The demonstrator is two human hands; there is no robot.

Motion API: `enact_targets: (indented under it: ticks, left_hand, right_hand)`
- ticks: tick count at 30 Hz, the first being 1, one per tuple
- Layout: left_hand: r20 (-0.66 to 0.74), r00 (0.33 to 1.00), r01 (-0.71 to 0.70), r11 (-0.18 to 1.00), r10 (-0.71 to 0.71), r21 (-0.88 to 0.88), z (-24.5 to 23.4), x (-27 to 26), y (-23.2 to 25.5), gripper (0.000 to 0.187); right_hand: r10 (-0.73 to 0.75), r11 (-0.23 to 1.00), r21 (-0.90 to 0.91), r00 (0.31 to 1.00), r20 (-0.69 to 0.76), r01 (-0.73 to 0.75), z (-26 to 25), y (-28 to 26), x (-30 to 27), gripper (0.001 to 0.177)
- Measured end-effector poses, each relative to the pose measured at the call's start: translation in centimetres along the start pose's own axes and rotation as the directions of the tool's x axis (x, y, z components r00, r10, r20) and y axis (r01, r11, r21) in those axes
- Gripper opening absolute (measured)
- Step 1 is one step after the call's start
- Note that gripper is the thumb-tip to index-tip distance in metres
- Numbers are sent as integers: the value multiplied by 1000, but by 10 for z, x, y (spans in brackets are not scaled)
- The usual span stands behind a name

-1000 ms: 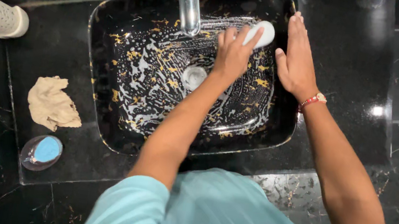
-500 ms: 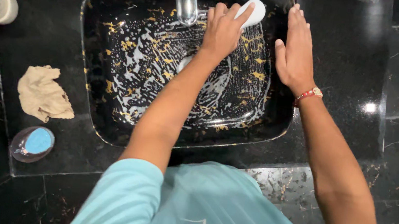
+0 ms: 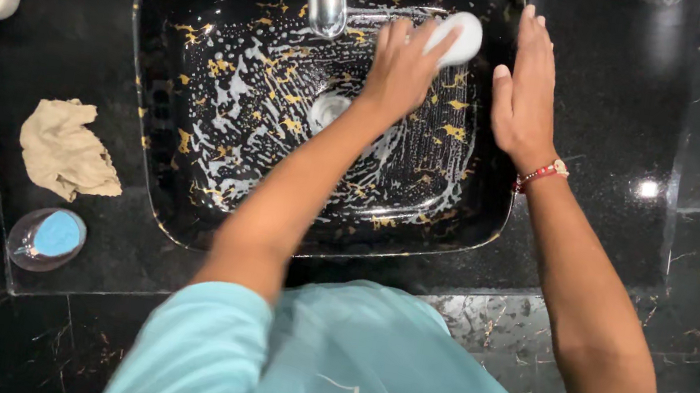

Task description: The person scrubs the interior of a black sink with a white sponge and cleaning agent, making circular and back-and-forth motions to clean the surfaces.

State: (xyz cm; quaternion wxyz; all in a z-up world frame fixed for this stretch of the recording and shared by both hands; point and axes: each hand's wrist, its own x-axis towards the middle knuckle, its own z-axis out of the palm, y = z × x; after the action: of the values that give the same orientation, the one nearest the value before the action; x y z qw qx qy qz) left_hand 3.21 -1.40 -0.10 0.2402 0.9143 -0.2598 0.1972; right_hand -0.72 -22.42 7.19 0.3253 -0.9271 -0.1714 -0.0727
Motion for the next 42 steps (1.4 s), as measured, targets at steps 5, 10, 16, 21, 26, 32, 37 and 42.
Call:
enact_targets:
  ticks: [5, 10, 16, 21, 26, 32, 37, 42]
  left_hand:
    - [218, 976, -21, 990, -10, 140, 5, -7, 21, 47]
    - [426, 841, -237, 935, 333, -263, -57, -93, 73, 69]
    - [59, 998, -30, 1000, 30, -10, 2, -22, 19, 53]
    - [-16, 1000, 17, 999, -16, 28, 2, 6, -9, 70]
    - [461, 844, -184, 955, 275, -233, -73, -101, 74, 62]
    - [256, 937, -217, 970, 239, -113, -55, -77, 40, 64]
    - [-11, 1000, 6, 999, -6, 51, 14, -2, 16, 63]
    - [395, 915, -29, 991, 79, -130, -33, -56, 40, 61]
  right_hand:
    - [20, 994, 105, 998, -61, -13, 1, 0, -6, 59]
    - [45, 978, 205, 996, -81, -27, 0, 0, -5, 62]
    - [39, 992, 125, 997, -72, -29, 1, 3, -4, 61]
    - [28, 998, 62, 998, -51, -24, 2, 5, -5, 60]
    - [18, 994, 109, 996, -84, -9, 1, 1, -6, 60]
    - [14, 997, 80, 996, -89, -7, -2, 0, -5, 59]
    - [18, 1000, 9, 995, -94, -18, 5, 12, -8, 55]
    - [53, 997, 63, 993, -103, -47, 10, 16, -14, 56]
